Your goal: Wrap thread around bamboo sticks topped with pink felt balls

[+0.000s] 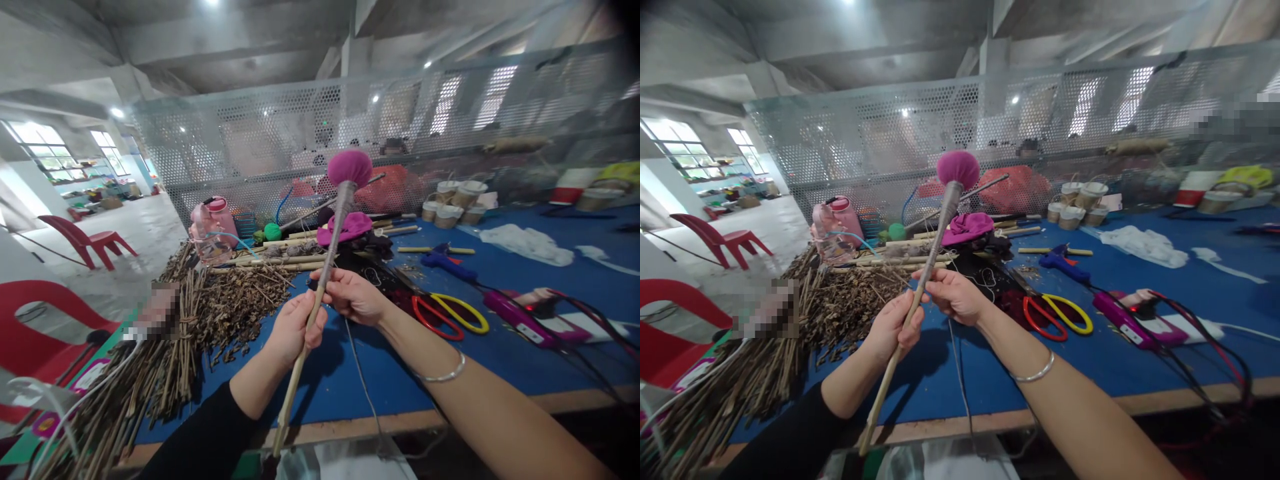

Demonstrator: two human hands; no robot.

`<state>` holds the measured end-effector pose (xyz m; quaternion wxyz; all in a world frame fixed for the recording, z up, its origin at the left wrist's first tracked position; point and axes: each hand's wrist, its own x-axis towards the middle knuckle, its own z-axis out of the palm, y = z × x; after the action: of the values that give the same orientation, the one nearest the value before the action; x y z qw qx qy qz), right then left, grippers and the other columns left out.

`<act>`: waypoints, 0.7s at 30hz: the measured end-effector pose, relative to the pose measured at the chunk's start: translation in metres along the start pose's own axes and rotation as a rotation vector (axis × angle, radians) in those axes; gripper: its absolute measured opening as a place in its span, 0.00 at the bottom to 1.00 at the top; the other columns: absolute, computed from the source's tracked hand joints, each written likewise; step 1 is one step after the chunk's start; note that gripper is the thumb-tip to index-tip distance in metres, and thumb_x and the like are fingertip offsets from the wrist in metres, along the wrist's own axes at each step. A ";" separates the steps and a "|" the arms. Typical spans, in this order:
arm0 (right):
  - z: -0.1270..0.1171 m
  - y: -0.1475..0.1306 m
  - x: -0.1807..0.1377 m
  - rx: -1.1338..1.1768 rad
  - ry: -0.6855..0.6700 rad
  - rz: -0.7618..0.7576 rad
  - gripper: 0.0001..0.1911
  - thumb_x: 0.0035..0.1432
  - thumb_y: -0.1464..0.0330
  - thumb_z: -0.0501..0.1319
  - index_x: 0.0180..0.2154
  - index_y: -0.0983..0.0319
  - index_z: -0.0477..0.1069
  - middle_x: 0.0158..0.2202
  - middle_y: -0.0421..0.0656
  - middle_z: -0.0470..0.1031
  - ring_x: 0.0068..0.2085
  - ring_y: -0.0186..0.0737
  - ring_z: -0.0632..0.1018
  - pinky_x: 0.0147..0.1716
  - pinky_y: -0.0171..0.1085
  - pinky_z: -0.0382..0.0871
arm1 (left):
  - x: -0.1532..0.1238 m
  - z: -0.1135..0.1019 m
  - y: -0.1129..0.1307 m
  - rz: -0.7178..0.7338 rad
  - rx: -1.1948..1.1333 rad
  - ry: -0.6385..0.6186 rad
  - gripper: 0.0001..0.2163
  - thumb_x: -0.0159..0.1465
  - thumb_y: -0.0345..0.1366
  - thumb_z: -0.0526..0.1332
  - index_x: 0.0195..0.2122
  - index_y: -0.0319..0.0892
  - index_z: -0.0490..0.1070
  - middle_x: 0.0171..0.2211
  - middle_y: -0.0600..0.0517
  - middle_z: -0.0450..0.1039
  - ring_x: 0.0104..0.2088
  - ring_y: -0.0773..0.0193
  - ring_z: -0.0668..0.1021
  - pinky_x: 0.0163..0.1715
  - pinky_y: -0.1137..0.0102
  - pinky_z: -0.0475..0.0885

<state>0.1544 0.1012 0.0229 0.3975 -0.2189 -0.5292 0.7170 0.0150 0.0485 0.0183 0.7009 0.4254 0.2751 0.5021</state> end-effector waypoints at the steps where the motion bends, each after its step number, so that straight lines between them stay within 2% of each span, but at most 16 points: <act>1: 0.000 0.000 0.000 -0.003 0.007 -0.006 0.16 0.47 0.62 0.64 0.38 0.63 0.67 0.19 0.34 0.67 0.12 0.20 0.50 0.10 0.26 0.38 | 0.000 0.001 -0.002 -0.006 0.012 0.015 0.18 0.56 0.51 0.56 0.34 0.38 0.67 0.13 0.60 0.61 0.07 0.79 0.54 0.06 0.80 0.50; 3: 0.002 0.002 0.001 -0.019 0.032 -0.023 0.14 0.47 0.63 0.64 0.36 0.63 0.67 0.19 0.34 0.67 0.12 0.20 0.52 0.10 0.26 0.40 | 0.000 0.001 -0.007 0.021 0.087 0.060 0.18 0.56 0.51 0.56 0.35 0.39 0.65 0.13 0.61 0.62 0.07 0.77 0.58 0.06 0.80 0.52; 6: 0.004 0.004 0.004 -0.037 0.067 -0.050 0.13 0.47 0.64 0.64 0.32 0.65 0.67 0.21 0.37 0.69 0.16 0.24 0.63 0.14 0.26 0.51 | 0.001 0.002 -0.013 0.085 0.279 0.153 0.16 0.51 0.47 0.63 0.32 0.41 0.62 0.13 0.61 0.62 0.09 0.74 0.64 0.07 0.80 0.57; 8: 0.005 0.005 0.005 -0.038 0.073 -0.066 0.13 0.47 0.64 0.65 0.32 0.65 0.67 0.22 0.38 0.70 0.21 0.28 0.69 0.17 0.26 0.56 | 0.001 0.003 -0.013 0.097 0.377 0.218 0.15 0.51 0.45 0.64 0.29 0.40 0.62 0.13 0.61 0.61 0.10 0.74 0.65 0.08 0.80 0.59; 10: 0.003 0.004 0.005 -0.048 0.051 -0.058 0.13 0.48 0.64 0.64 0.34 0.65 0.68 0.22 0.38 0.69 0.18 0.25 0.65 0.15 0.26 0.52 | 0.001 0.003 -0.010 0.103 0.414 0.232 0.14 0.54 0.45 0.61 0.28 0.39 0.64 0.14 0.60 0.62 0.10 0.75 0.65 0.08 0.80 0.58; 14: -0.002 0.003 0.003 -0.051 -0.037 -0.007 0.16 0.50 0.62 0.62 0.39 0.64 0.68 0.19 0.34 0.65 0.13 0.21 0.51 0.11 0.27 0.37 | -0.001 0.003 -0.004 0.108 0.380 0.120 0.16 0.57 0.47 0.56 0.32 0.37 0.67 0.15 0.58 0.65 0.10 0.75 0.65 0.09 0.80 0.56; 19: -0.002 0.002 0.001 -0.049 -0.009 -0.006 0.15 0.49 0.62 0.63 0.37 0.65 0.68 0.19 0.34 0.64 0.13 0.21 0.52 0.12 0.27 0.39 | 0.000 -0.001 -0.007 0.058 0.345 0.006 0.18 0.60 0.50 0.51 0.35 0.39 0.66 0.13 0.58 0.64 0.09 0.74 0.63 0.10 0.79 0.56; 21: 0.000 0.001 0.001 -0.064 0.048 -0.043 0.15 0.47 0.63 0.65 0.34 0.66 0.68 0.18 0.34 0.64 0.14 0.22 0.54 0.12 0.27 0.40 | 0.002 -0.002 -0.010 0.086 0.395 0.069 0.17 0.59 0.50 0.52 0.35 0.39 0.66 0.13 0.59 0.63 0.09 0.75 0.63 0.10 0.79 0.55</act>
<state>0.1536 0.1023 0.0219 0.4179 -0.2372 -0.5469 0.6855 0.0184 0.0495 0.0081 0.5718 0.5486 0.3736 0.4822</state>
